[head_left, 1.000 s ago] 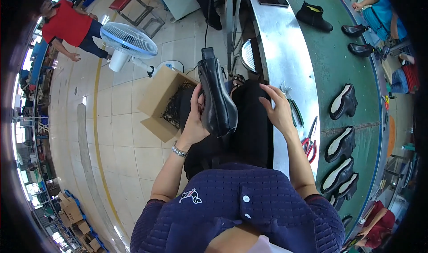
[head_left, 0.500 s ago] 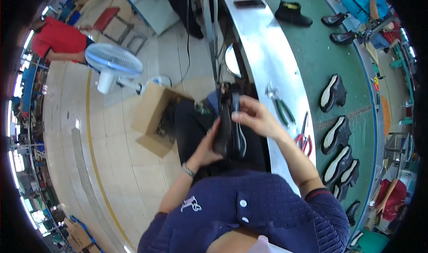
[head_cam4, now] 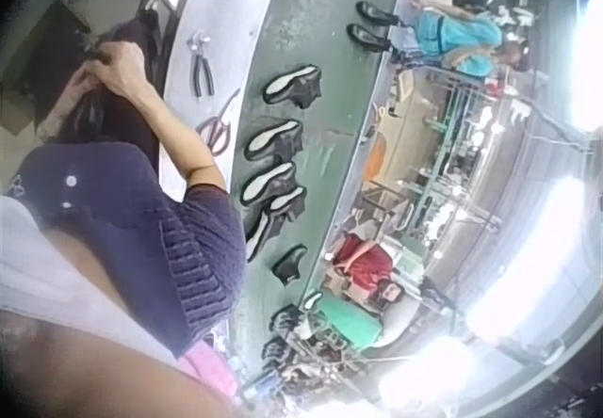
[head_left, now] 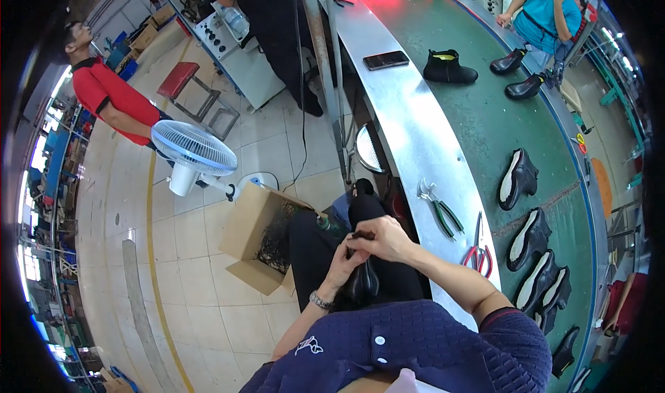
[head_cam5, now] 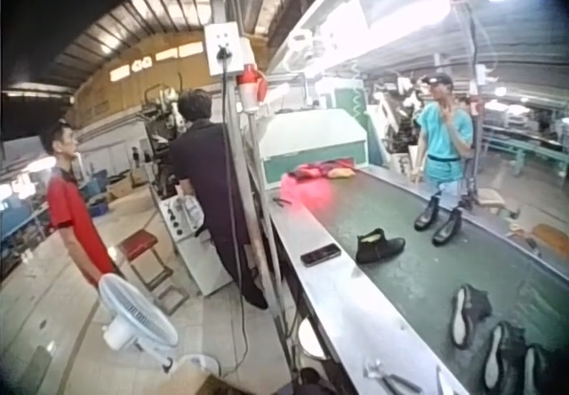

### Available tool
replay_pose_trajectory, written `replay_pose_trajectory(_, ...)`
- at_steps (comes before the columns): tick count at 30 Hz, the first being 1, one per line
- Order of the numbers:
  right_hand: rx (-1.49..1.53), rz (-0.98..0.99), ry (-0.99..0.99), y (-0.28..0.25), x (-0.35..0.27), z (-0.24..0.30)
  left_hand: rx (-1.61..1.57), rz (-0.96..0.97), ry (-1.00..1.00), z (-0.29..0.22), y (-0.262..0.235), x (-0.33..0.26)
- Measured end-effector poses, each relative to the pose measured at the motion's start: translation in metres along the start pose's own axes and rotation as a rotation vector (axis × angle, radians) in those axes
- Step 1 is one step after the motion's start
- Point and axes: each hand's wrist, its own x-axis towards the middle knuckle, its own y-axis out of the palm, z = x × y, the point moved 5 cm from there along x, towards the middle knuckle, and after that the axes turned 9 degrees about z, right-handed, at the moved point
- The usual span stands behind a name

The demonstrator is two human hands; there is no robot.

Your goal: Trimming and checking shoe components during the assembly process.

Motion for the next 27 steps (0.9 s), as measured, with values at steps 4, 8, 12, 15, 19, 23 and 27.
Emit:
replay_pose_trajectory(4, -0.164, -0.011, -0.074, -0.009, 0.033, -0.015, -0.016, -0.161, 0.061, -0.016, -0.017, 0.019)
replay_pose_trajectory(8, 0.563, 0.044, 0.028, -0.014, 0.015, -0.026, -0.148, -0.208, -0.025, -0.033, -0.016, 0.026)
replay_pose_trajectory(12, 0.540, 0.222, 0.131, -0.003, -0.019, -0.035, -0.168, -0.195, -0.036, -0.029, -0.016, 0.015)
replay_pose_trajectory(15, 0.498, 0.233, 0.101, 0.007, -0.027, -0.024, -0.180, -0.215, -0.082, -0.030, -0.009, 0.010)
replay_pose_trajectory(19, 0.325, 0.204, 0.115, 0.016, -0.026, -0.024, -0.098, -0.273, -0.050, -0.026, 0.000, 0.007)
replay_pose_trajectory(23, 0.315, 0.237, 0.168, 0.018, -0.026, -0.018, -0.074, -0.320, -0.068, -0.030, 0.002, 0.004)
replay_pose_trajectory(27, 0.139, 0.195, 0.069, 0.016, -0.022, -0.017, -0.037, -0.313, -0.037, -0.033, -0.001, 0.010)
